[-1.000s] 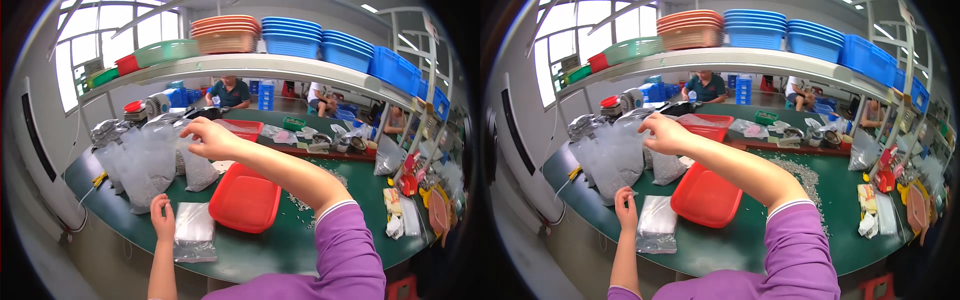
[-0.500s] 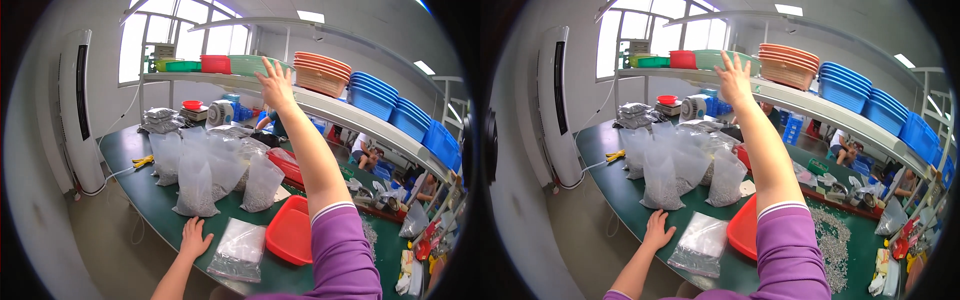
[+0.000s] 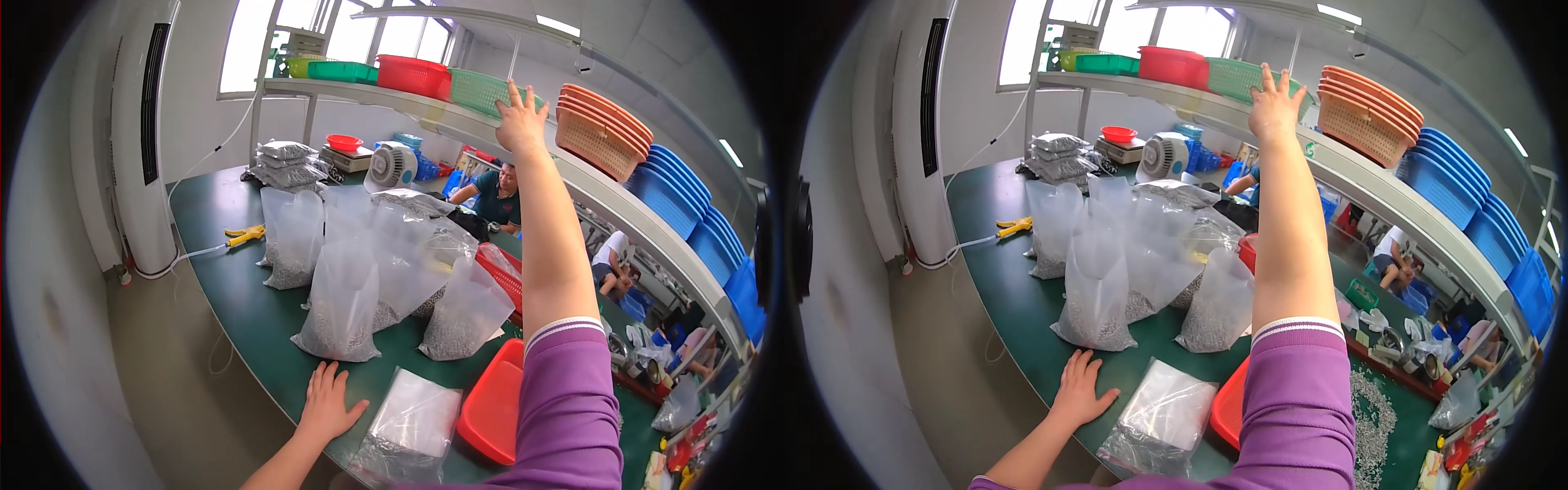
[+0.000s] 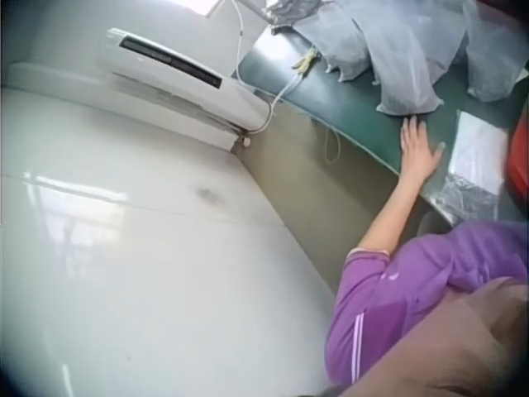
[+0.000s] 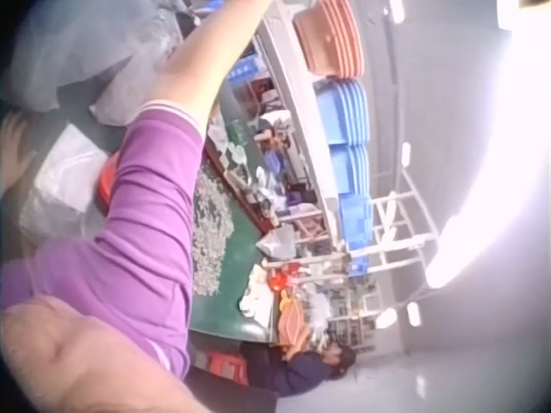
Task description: Sorting and inspecting small metal pins on a workbench and using a utility knife for minor adjustments.
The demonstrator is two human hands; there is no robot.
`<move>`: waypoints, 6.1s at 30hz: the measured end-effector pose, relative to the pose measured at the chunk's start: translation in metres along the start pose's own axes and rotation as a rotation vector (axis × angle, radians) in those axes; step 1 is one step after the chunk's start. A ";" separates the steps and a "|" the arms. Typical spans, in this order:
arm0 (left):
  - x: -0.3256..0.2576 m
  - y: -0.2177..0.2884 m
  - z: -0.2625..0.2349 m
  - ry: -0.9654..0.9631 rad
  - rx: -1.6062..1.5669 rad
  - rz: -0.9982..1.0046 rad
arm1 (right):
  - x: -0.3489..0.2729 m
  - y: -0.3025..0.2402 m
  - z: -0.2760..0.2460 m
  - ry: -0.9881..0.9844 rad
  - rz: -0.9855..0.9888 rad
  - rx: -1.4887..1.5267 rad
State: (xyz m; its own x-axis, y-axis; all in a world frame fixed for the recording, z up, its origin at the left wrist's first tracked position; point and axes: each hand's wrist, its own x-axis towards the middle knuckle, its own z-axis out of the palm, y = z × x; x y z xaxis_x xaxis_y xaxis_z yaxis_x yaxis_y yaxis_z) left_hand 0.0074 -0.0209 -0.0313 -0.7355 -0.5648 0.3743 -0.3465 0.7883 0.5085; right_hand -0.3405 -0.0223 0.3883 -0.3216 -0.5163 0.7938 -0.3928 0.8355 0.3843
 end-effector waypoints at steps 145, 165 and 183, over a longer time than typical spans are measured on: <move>-0.135 0.389 0.179 -1.669 -1.441 -0.224 | -0.686 0.301 -0.117 -0.217 0.229 1.048; -0.130 0.390 0.182 -1.669 -1.575 -0.297 | -0.695 0.303 -0.109 -0.394 0.550 1.285; -0.131 0.390 0.181 -1.695 -1.416 -0.236 | -0.689 0.303 -0.115 -0.372 0.291 1.104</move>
State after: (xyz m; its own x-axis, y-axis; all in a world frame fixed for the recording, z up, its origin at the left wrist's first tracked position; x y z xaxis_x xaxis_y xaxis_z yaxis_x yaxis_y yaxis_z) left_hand -0.1369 0.4041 -0.0224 -0.6928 0.6975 -0.1832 -0.5311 -0.3217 0.7839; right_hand -0.1388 0.6084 0.0121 -0.6788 -0.5094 0.5289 -0.7320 0.4121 -0.5426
